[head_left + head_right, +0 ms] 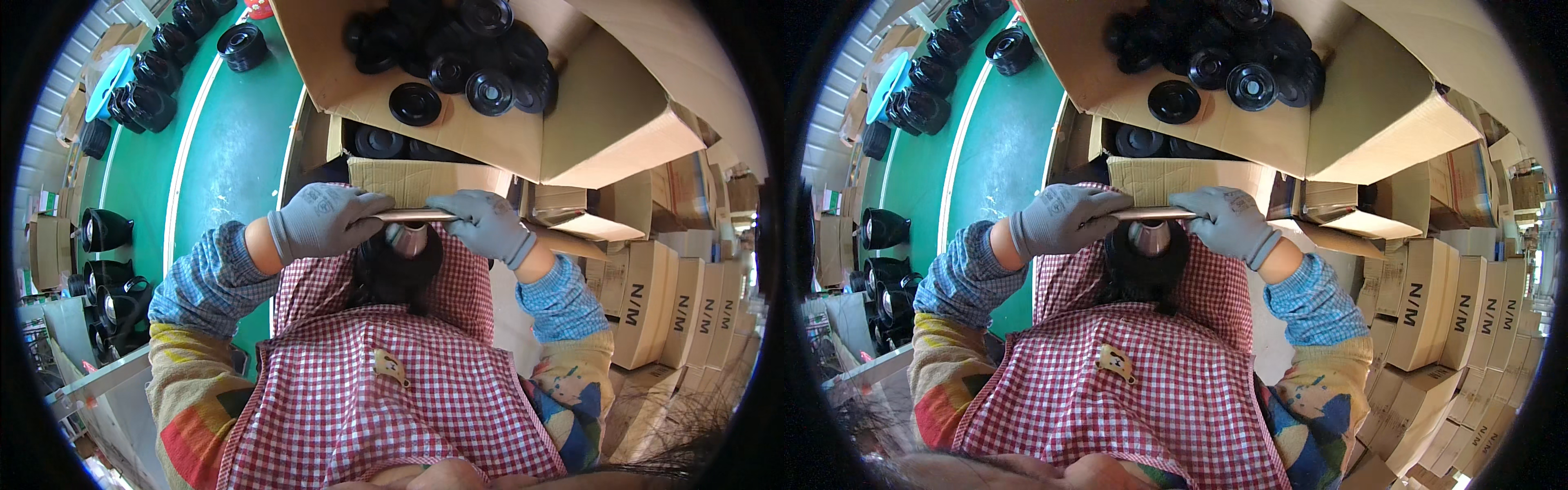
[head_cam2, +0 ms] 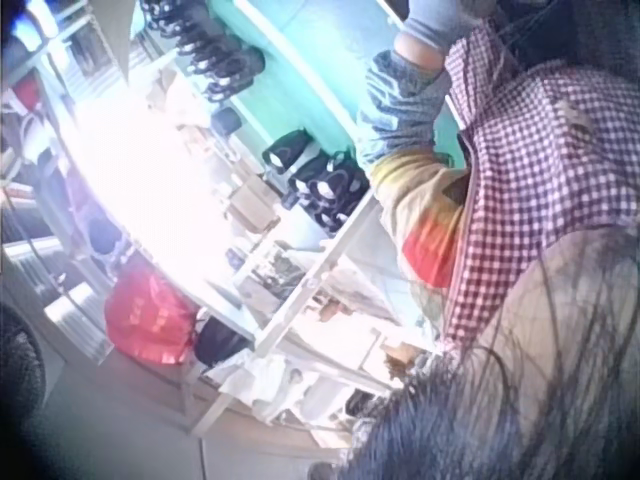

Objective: The person repeatedly picks up black circular components from a cardboard box, places them on a green workbench, and uses a metal tool to press or adjust the center of each part. The person then places the finished parts back on the workbench and repeats the process with additional components.

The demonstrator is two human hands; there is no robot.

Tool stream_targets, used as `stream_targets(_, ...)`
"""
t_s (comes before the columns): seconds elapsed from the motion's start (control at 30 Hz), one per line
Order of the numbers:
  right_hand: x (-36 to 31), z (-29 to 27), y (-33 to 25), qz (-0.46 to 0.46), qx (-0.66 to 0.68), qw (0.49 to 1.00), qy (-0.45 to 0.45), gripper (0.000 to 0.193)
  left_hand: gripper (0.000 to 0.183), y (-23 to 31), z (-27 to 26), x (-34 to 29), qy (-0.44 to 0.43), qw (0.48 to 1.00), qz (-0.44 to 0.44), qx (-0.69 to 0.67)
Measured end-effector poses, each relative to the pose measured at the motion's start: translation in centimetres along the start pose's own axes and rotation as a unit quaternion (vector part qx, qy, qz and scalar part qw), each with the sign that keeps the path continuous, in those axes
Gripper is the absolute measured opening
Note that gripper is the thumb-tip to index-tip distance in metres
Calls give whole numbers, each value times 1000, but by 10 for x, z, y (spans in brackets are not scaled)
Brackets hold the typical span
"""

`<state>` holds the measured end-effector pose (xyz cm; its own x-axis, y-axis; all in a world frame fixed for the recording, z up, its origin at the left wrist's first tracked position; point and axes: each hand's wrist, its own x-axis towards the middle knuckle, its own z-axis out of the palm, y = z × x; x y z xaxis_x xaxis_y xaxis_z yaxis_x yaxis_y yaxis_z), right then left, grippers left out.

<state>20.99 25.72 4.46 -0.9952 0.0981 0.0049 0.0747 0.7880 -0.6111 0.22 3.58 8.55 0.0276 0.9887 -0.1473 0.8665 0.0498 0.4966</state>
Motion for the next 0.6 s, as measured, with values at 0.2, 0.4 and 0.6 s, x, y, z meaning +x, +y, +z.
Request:
stream_targets(0.2,14,7,20,-84,20,996,-12,36,39,44,12,-13,27,998,-61,-12)
stream_targets(0.4,22,1,26,-77,-11,995,-65,32,38,32,12,-2,10,999,-49,-14)
stream_targets(0.6,51,16,53,-195,-36,980,-12,29,50,74,4,3,-58,990,-101,-81)
